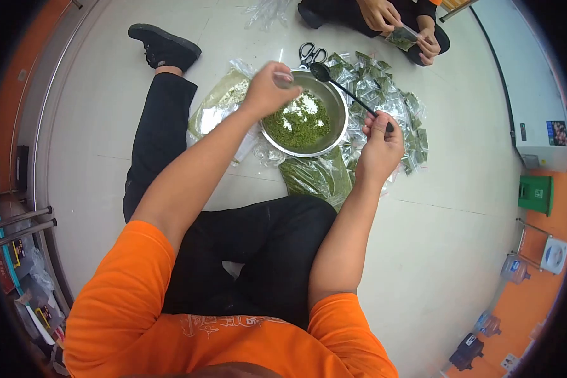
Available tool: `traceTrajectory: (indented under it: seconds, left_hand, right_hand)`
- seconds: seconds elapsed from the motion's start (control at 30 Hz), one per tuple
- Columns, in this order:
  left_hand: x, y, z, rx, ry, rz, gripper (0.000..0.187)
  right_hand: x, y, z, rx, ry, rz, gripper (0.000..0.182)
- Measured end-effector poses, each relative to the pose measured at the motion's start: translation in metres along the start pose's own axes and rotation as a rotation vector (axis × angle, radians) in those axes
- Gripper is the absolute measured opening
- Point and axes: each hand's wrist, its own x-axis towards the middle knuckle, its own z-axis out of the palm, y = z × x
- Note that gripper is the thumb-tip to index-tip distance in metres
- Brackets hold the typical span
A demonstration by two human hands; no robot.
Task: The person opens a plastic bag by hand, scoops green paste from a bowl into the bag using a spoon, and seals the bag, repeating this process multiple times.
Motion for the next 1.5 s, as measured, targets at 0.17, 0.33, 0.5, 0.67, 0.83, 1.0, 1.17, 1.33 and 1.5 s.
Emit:
traceTrajectory:
  seconds: [0.17,0.33,0.5,0.67,0.83,1.0,1.17,1.33,1.5]
  left_hand:
    - [0.046,-0.018,-0.033,-0.005,0.187,0.016,0.069]
    - [0.068,-0.083,-0.064,0.178,0.077,0.116,0.07]
    - [0.023,-0.094,-0.104,0.474,0.084,-0.016,0.067]
    - [-0.037,-0.086,-0.122,0.757,-0.39,-0.147,0.047]
    - [-0.052,-0.097,-0.105,0.937,-0.386,-0.187,0.041]
    - [-0.05,-0.086,-0.116,0.886,-0.354,-0.229,0.022]
    - [-0.067,-0.048,-0.126,0.811,-0.227,-0.248,0.021]
    - [-0.106,0.0,-0.127,-0.024,0.044,-0.428,0.026]
    - [-0.124,0.015,-0.12,-0.265,0.075,-0.425,0.025]
  right_hand:
    - [0.005,0.015,-0.004,0.049,-0.013,0.144,0.025]
    - [0.007,0.024,0.004,0.06,-0.048,0.179,0.024]
    - [0.008,0.032,0.002,-0.066,-0.076,0.31,0.024]
    - [0.009,0.046,-0.006,-0.335,-0.145,0.454,0.02]
    - [0.005,0.051,-0.012,-1.057,-0.211,0.062,0.04]
    - [-0.013,0.03,0.011,-1.072,-0.256,-0.169,0.037]
    - [-0.05,0.015,0.055,-0.875,-0.477,-0.365,0.03]
    - [-0.106,-0.005,0.109,-0.548,-0.808,-0.169,0.025]
    - [-0.124,-0.001,0.128,-0.47,-0.802,-0.3,0.025]
